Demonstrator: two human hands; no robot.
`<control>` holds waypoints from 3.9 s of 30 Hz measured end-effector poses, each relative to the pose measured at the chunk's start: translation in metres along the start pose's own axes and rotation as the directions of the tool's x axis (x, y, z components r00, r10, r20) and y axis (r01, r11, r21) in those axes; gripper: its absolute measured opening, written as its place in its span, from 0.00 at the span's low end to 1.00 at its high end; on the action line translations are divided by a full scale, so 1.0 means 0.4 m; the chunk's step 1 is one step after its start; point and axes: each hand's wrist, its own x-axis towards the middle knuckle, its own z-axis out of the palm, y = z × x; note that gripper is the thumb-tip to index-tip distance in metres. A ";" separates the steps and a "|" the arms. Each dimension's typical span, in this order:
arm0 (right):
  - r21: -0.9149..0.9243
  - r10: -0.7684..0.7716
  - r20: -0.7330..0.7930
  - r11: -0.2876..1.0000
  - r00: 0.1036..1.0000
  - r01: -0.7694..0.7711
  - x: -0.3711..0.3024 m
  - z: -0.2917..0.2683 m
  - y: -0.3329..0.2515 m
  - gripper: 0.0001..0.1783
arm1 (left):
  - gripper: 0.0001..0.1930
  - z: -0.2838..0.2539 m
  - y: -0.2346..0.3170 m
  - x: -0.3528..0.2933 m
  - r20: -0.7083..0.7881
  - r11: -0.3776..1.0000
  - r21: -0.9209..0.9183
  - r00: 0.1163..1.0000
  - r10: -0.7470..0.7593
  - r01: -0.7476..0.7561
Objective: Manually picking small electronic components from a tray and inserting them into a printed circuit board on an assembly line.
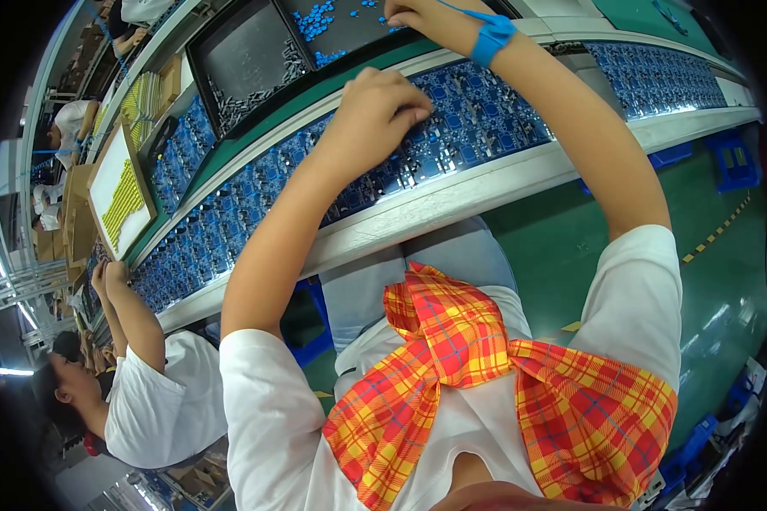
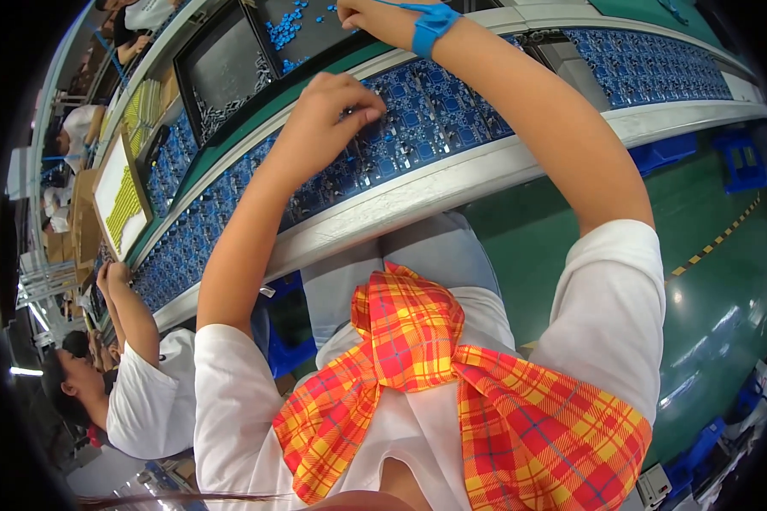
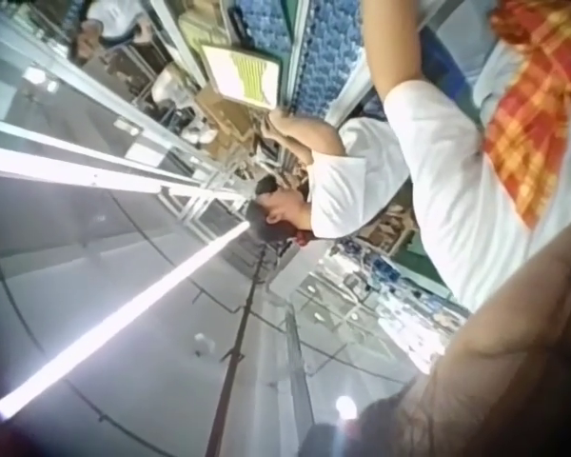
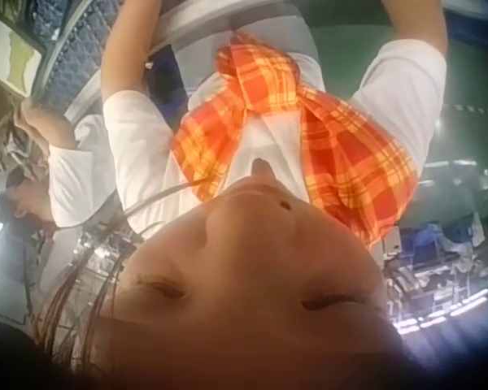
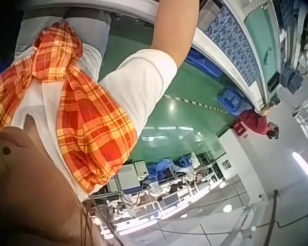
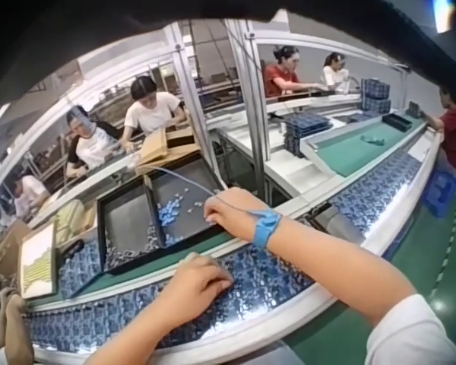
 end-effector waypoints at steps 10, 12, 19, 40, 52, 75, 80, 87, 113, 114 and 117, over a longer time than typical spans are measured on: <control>0.211 0.252 0.188 0.934 0.949 -0.290 -0.147 -0.114 -0.130 0.07 | 0.05 -0.020 0.077 -0.128 0.171 1.000 -0.003 0.985 -0.006 0.006; 0.225 0.221 0.169 0.940 0.960 -0.256 -0.162 -0.103 -0.126 0.07 | 0.04 -0.011 0.077 -0.132 0.157 1.000 0.002 0.988 -0.002 0.001; 0.269 0.175 0.146 0.940 0.974 -0.210 -0.182 -0.099 -0.125 0.07 | 0.04 -0.003 0.083 -0.137 0.096 0.998 0.049 0.995 0.024 -0.029; 0.187 0.110 0.093 0.974 0.990 -0.126 -0.191 -0.077 -0.116 0.08 | 0.10 -0.013 0.095 -0.132 0.170 0.933 0.257 0.962 0.212 -0.250; 0.146 0.348 0.191 0.915 0.918 -0.377 -0.240 -0.121 -0.110 0.07 | 0.12 -0.291 -0.306 -0.148 -0.281 0.686 0.434 0.811 -0.513 0.584; -0.186 0.092 0.251 0.981 0.964 -0.045 -0.142 -0.022 -0.064 0.05 | 0.10 -0.112 -0.106 -0.061 -0.134 0.969 -0.130 0.965 -0.226 0.209; -0.165 0.122 0.274 0.983 0.954 -0.078 -0.142 -0.020 -0.062 0.05 | 0.10 -0.101 -0.052 -0.028 0.050 0.934 -0.239 0.964 -0.262 0.266; -0.217 0.141 0.232 0.972 0.962 -0.090 -0.154 -0.012 -0.069 0.06 | 0.10 -0.077 -0.044 -0.010 0.095 0.873 -0.349 0.940 -0.328 0.340; -0.392 0.521 0.157 0.813 0.839 -0.431 0.077 0.015 -0.008 0.11 | 0.05 0.051 -0.025 0.051 -0.095 0.982 0.179 0.993 0.073 -0.055; -0.360 0.515 0.140 0.822 0.846 -0.441 0.073 0.002 -0.026 0.11 | 0.05 0.051 -0.026 0.047 -0.106 0.983 0.179 0.992 0.065 -0.045; -0.302 0.501 0.111 0.840 0.858 -0.451 0.063 -0.022 -0.054 0.10 | 0.04 0.057 -0.022 0.041 -0.155 0.963 0.257 0.981 0.117 -0.074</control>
